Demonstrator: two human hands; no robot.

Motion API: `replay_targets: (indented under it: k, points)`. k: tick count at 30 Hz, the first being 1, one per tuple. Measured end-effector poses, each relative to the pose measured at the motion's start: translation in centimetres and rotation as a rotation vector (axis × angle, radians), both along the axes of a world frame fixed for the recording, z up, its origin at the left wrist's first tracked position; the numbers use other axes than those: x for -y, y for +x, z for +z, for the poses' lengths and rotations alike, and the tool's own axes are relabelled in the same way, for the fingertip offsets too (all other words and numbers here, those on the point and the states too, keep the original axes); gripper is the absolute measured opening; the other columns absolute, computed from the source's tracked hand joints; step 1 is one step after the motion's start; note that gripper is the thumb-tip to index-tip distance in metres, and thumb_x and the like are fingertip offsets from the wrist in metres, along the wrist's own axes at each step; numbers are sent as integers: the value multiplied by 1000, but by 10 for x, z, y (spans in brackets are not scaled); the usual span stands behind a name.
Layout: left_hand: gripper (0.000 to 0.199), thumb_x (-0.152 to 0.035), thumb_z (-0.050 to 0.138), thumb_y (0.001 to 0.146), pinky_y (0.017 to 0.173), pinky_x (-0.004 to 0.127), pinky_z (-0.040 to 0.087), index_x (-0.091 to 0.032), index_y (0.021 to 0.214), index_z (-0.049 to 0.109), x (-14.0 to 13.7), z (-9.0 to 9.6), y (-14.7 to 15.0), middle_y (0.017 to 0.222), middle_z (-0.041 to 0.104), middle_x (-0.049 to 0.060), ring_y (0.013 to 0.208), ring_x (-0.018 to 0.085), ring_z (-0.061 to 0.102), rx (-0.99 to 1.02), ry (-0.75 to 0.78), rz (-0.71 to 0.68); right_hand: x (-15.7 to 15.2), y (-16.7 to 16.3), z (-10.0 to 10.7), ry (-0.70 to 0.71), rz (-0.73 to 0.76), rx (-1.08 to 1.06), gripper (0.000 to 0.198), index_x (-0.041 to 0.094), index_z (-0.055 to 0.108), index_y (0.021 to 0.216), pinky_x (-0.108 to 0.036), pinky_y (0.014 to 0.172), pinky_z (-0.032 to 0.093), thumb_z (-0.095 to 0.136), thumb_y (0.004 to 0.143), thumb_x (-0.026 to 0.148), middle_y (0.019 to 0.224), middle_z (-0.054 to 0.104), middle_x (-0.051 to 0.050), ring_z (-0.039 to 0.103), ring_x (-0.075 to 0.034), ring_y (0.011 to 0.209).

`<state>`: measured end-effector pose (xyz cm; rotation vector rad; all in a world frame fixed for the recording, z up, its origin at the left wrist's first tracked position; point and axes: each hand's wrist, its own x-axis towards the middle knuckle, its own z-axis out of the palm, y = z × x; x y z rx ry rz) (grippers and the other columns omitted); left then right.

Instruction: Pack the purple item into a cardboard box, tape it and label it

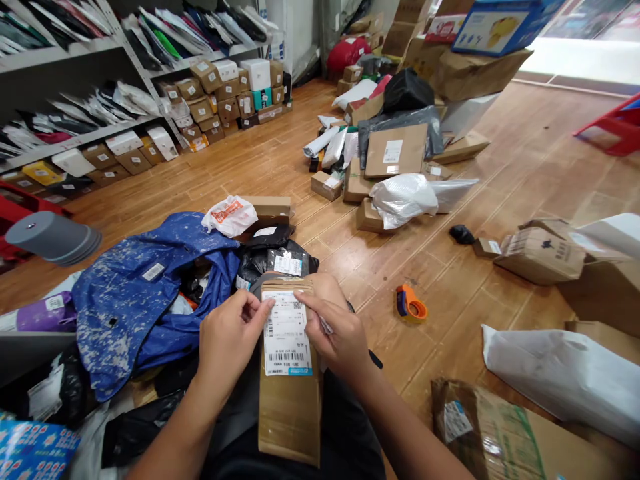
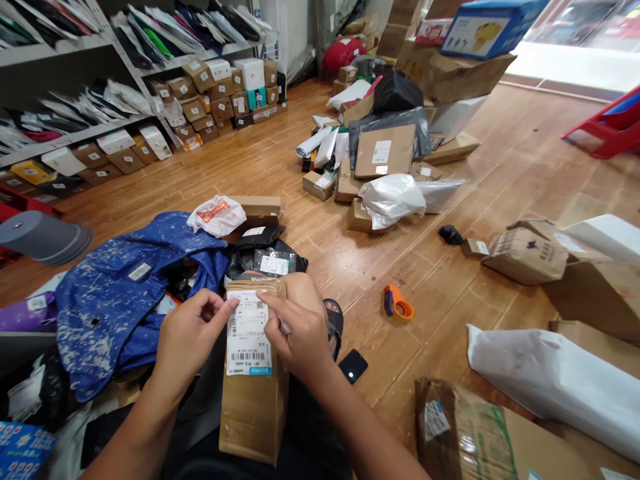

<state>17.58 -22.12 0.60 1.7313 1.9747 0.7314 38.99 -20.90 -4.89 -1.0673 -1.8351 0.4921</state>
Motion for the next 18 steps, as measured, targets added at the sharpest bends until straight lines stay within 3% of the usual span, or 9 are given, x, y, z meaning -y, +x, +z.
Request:
replay_targets:
  k: [6, 11, 15, 18]
  points:
    - [41, -61, 69, 99, 66, 28, 42, -23, 83, 65, -6, -8, -8, 72, 67, -3, 67, 16, 59, 144, -34, -27, 1, -1, -1, 3, 7, -13, 39, 19, 73, 138, -33, 87, 64, 55, 104, 10, 119, 84, -7, 82, -20, 92]
    - [39, -57, 77, 94, 69, 27, 48, -22, 109, 66, -4, -29, -10, 89, 68, -1, 75, 16, 62, 363, -9, -12, 3, 2, -2, -6, 20, -7, 41, 22, 70, 142, -34, 88, 64, 53, 107, 12, 119, 83, -7, 81, -20, 95]
    - [66, -54, 88, 83, 64, 27, 50, -22, 134, 62, 13, -43, -14, 106, 66, 3, 80, 16, 63, 480, -82, -44, 14, 5, -7, -45, 27, 21, 44, 24, 61, 153, -33, 77, 63, 62, 109, 27, 102, 80, -5, 75, -19, 77]
    - [70, -54, 90, 82, 62, 26, 50, -23, 138, 62, 31, -46, -21, 113, 65, 5, 84, 17, 64, 495, -170, -78, 32, 6, -9, -129, -2, 22, 66, 29, 50, 161, -34, 77, 64, 76, 102, 42, 108, 77, -6, 75, -21, 82]
